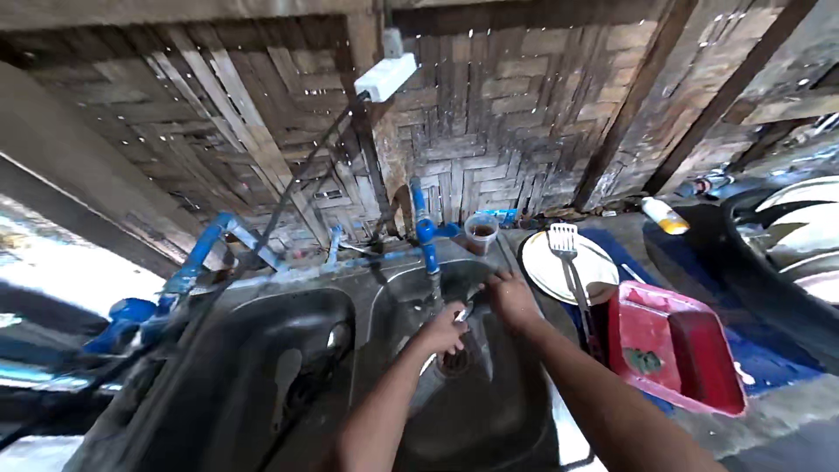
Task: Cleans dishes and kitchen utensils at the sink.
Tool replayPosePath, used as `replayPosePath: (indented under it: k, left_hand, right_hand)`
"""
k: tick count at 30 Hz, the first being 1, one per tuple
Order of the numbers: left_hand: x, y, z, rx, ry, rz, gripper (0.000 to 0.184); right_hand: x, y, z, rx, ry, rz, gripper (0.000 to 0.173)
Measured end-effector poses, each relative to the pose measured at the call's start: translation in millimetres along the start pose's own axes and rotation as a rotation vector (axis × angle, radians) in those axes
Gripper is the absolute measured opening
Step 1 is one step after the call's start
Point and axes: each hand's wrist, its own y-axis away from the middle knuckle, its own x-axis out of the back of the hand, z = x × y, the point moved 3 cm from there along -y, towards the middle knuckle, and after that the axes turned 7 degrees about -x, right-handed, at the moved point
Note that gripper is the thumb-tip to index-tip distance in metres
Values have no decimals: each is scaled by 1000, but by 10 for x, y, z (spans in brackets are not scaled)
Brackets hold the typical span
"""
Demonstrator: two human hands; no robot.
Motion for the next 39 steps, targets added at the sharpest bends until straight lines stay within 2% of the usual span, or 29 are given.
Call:
replayPosePath:
  k: [3, 6, 8, 11, 13, 17, 19, 22, 24, 26, 28, 30, 32, 33, 36, 38, 39]
  left_hand:
    - [-96, -203, 209, -21, -59, 122, 46]
    - [-142, -178, 258, 26, -119, 127, 56]
    - [-152, -61, 244, 110, -103, 105, 59]
    - [-171, 134, 128, 190, -7, 31, 62]
    - [-173, 291, 108, 239, 35, 14, 62]
    - [-211, 455, 134, 266, 208, 48, 51]
    - [-192, 477, 95, 281, 174, 68, 44]
    - [-146, 496, -94, 318, 218, 80, 56]
    - [-131, 552, -109, 391, 366, 116, 65]
    - [-49, 592, -115, 387, 442, 141, 68]
    - [80, 600, -178, 352, 430, 108, 54]
    - [188, 610, -298, 334, 377, 49, 39]
    - [240, 620, -395, 295, 421, 6, 54]
    - [280, 598, -407, 266, 469, -6, 60]
    - [361, 486, -473, 212, 567, -56, 66]
    - [389, 472, -575, 238, 591, -105, 57]
    - [381, 473, -610, 250, 601, -136, 58]
  right_hand:
    - [89, 97, 474, -19, -291, 172, 39]
    - [141, 255, 705, -184, -638, 232, 44]
    - [84, 331, 709, -318, -822, 121, 52]
    - [-101, 381, 557, -416, -999, -209, 64]
    - [-179, 376, 385, -316, -948, -329, 59]
    - [-337, 422, 82, 10, -637, -100, 33]
    - [-509, 550, -68, 152, -631, -67, 27]
    - [-594, 606, -241, 297, -608, -53, 23]
    - [-620, 474, -278, 255, -516, 5, 24]
    - [-637, 357, -410, 114, -514, 59, 24]
    - [-644, 370, -666, 39, -520, 1, 26]
    - [-661, 384, -874, 72, -419, -118, 31]
    - [-711, 315, -926, 56, -340, -100, 32]
    - [-725, 275, -954, 0, -343, -28, 31]
    - [-788, 351, -1076, -131, -378, 98, 28]
    - [-797, 476, -1111, -115, -344, -10, 28]
    - [-785, 500, -1065, -95, -311, -57, 28]
